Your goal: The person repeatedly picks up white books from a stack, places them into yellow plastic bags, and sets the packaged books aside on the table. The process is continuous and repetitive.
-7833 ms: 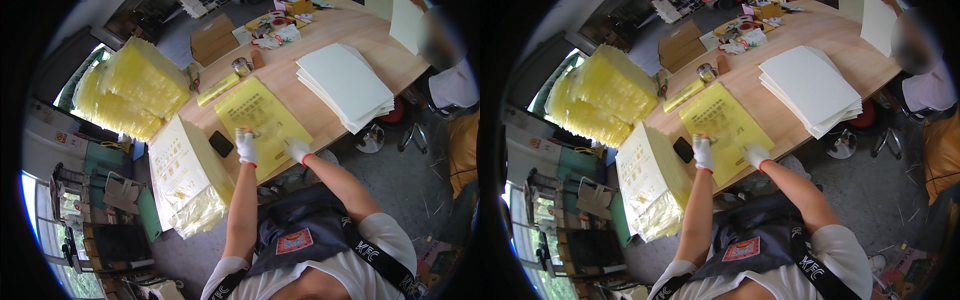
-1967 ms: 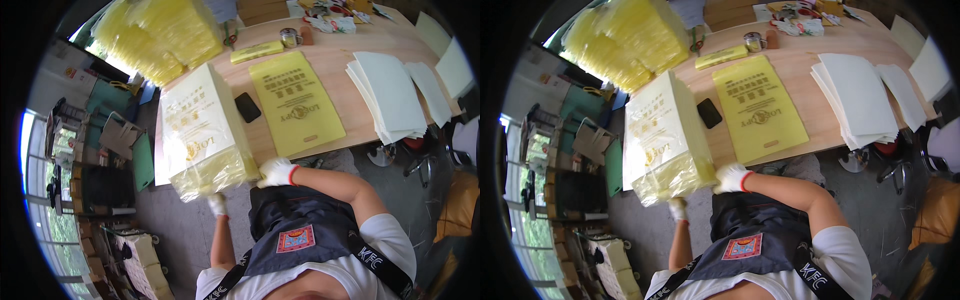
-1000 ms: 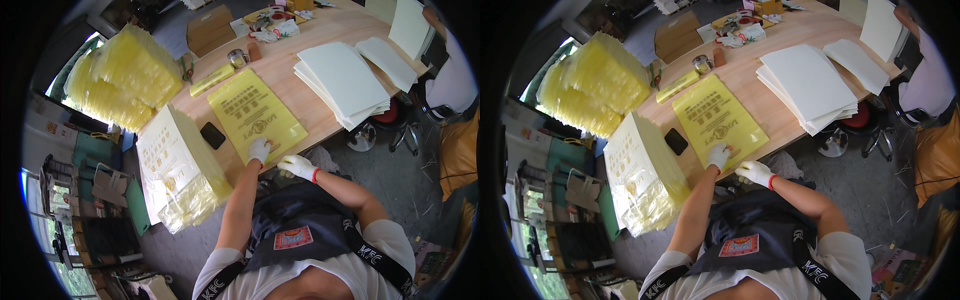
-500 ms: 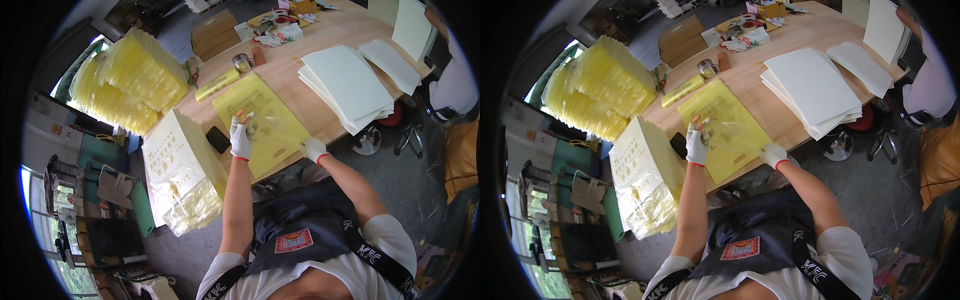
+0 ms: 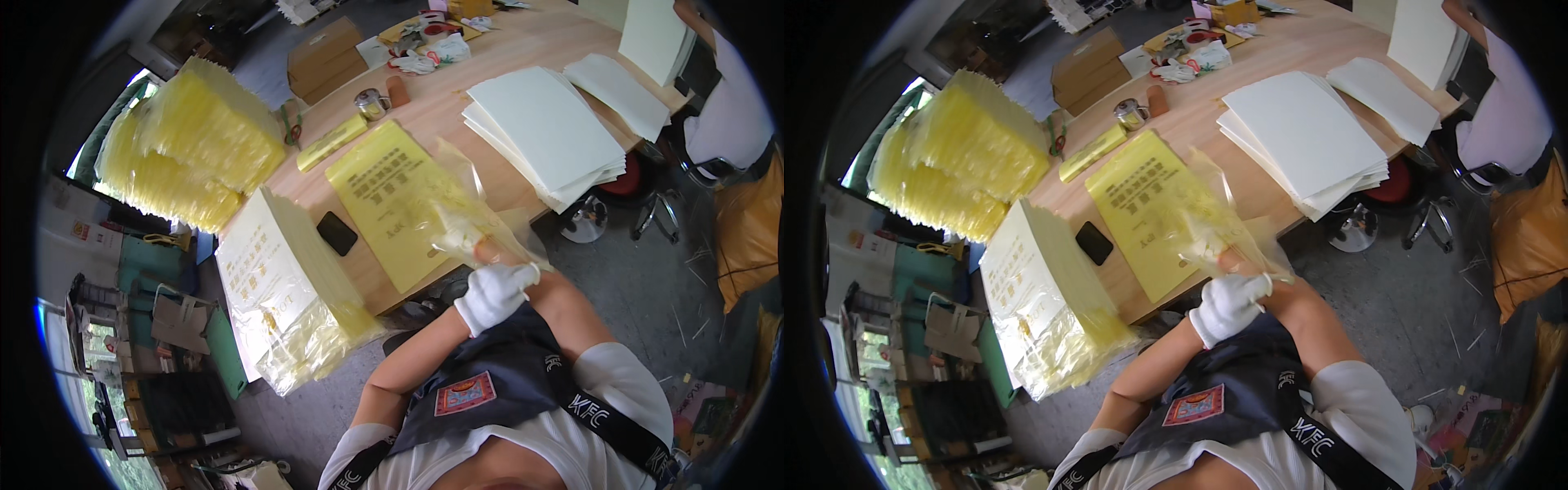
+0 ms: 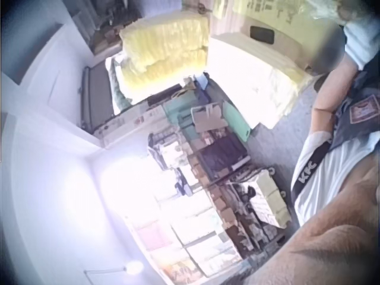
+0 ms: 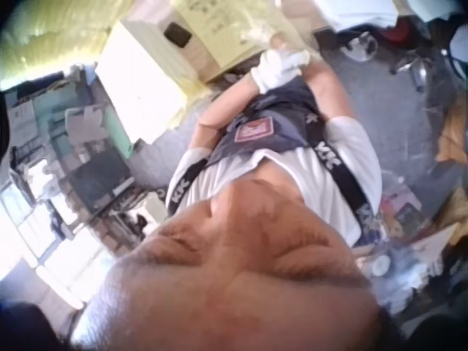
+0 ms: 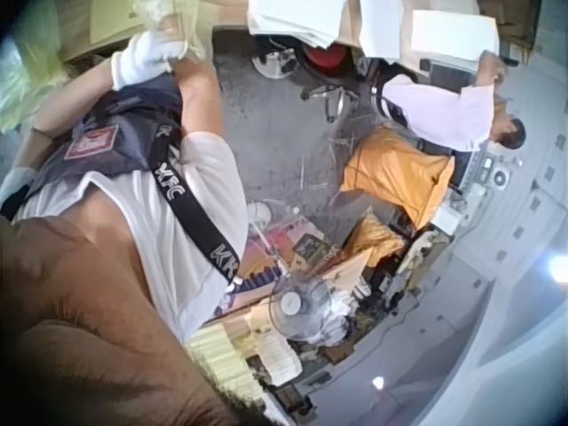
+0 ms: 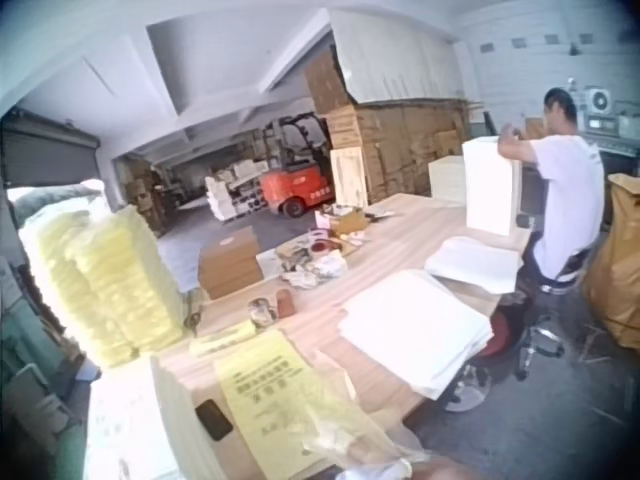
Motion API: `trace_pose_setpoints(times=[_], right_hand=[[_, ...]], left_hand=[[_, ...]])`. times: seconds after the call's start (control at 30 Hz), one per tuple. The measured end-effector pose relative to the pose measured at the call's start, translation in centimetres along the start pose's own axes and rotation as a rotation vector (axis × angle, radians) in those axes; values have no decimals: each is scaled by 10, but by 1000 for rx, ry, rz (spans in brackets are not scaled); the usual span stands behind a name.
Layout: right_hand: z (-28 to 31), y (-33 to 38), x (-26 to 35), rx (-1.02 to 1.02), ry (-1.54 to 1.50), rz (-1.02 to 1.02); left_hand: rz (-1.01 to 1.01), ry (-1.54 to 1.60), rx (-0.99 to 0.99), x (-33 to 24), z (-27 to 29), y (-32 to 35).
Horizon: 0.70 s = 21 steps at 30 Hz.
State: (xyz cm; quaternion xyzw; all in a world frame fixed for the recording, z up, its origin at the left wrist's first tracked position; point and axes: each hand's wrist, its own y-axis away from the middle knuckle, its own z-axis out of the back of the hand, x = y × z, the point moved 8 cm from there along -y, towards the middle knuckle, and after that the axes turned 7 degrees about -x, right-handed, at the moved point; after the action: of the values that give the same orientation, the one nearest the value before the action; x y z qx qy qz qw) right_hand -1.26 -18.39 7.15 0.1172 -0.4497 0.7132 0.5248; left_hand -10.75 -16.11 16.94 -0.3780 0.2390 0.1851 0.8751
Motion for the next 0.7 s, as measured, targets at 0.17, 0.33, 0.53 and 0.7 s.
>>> trace_pose_setpoints(times=[0.17, 0.33, 0.53, 0.7], right_hand=[[19, 25, -25, 746, 150, -589], [155, 19, -70, -82, 710, 29], [178, 16, -128, -66, 759, 237], [188, -6, -52, -66, 714, 432]], left_hand=[[494, 54, -274, 112, 23, 29], [661, 206, -356, 179, 10, 46], [764, 447, -168, 183, -36, 14], [778, 867, -3, 150, -63, -19]])
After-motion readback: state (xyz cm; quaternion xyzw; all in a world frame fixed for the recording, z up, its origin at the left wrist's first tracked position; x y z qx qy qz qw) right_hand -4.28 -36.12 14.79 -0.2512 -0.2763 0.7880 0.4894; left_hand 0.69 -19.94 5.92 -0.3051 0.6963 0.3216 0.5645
